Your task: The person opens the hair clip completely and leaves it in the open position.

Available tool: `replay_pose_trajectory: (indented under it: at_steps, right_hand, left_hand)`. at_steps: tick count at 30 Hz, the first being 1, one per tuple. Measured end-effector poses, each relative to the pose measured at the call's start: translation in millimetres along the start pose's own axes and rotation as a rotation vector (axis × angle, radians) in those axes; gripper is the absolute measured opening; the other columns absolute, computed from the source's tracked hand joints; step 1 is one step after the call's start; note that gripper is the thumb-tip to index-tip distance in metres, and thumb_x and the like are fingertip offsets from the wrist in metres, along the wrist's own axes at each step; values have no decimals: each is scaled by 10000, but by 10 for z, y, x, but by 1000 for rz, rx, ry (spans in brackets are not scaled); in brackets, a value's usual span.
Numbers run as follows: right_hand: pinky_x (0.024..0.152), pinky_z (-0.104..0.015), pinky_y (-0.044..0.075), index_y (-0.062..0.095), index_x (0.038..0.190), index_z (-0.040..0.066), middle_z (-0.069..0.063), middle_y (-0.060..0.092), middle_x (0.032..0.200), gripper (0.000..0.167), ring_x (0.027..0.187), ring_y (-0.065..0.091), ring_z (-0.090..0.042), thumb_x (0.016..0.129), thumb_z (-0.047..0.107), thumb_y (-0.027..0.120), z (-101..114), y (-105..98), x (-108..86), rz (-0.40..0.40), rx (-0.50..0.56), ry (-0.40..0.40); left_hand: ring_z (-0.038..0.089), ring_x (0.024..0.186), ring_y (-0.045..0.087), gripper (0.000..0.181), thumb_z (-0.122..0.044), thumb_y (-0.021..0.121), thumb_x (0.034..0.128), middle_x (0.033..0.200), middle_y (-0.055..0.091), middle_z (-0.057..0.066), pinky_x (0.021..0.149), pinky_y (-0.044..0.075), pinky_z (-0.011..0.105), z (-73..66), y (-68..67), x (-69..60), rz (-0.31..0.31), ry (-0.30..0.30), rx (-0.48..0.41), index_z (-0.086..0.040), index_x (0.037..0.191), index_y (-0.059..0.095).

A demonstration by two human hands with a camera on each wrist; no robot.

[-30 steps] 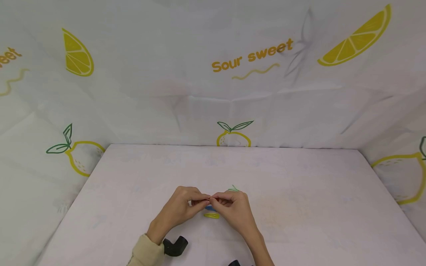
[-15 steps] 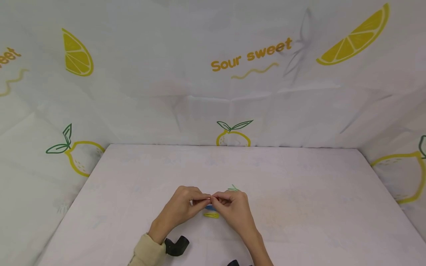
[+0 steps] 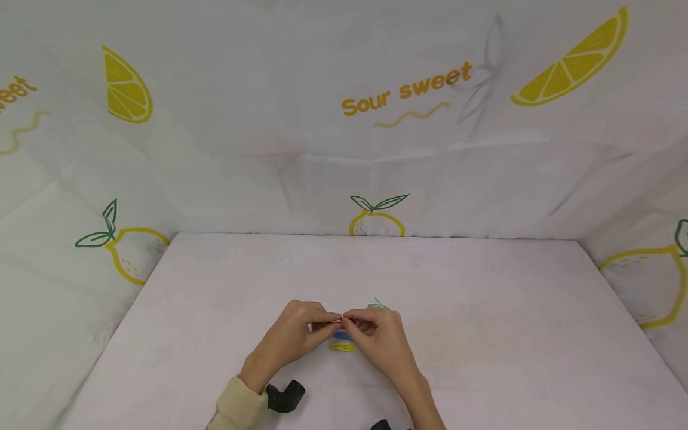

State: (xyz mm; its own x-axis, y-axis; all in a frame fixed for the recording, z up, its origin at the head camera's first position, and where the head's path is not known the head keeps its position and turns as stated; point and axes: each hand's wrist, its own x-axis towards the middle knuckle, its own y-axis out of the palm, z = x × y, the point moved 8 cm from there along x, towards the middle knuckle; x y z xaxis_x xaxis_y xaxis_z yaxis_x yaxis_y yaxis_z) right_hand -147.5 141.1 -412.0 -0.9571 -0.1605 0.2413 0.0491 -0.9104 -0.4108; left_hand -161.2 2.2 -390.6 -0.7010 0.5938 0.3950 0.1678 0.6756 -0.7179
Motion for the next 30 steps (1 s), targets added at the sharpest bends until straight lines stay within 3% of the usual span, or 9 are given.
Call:
replay_pose_trajectory:
  at_steps: [4, 7, 18, 30]
  right_hand:
    - [603, -232, 587, 768, 1114, -22, -36, 766, 803, 269, 657, 702, -57, 859, 54, 804, 25, -54, -22, -7, -52, -21]
    - [613, -226, 585, 761, 1141, -17, 3, 742, 778, 334, 672, 673, 4, 823, 53, 834, 45, -98, -38, -26, -97, -39]
    - [579, -190, 566, 825, 963, 82, 36, 773, 830, 194, 696, 644, 47, 785, 9, 849, 104, -138, -59, -59, -204, -167]
    - [574, -166, 544, 829, 920, 81, 45, 748, 766, 192, 659, 598, 71, 748, 6, 870, 50, -241, -129, -109, -293, -154]
  left_hand:
    - [-21, 635, 563, 131, -92, 772, 903, 815, 785, 21, 598, 416, 42, -12, -7, 8, -6, 17, 17, -44, 1015, 818]
    - [-33, 634, 546, 136, -104, 778, 899, 813, 783, 21, 598, 420, 47, -16, -9, 12, -5, 17, 13, -41, 1014, 817]
    - [-11, 650, 590, 143, -118, 778, 904, 828, 787, 25, 605, 426, 42, -25, 43, 37, 20, 3, 6, -44, 1020, 815]
    - [-30, 660, 583, 149, -138, 802, 880, 824, 791, -21, 636, 423, 63, -20, 89, 57, 13, 53, 58, -84, 1017, 825]
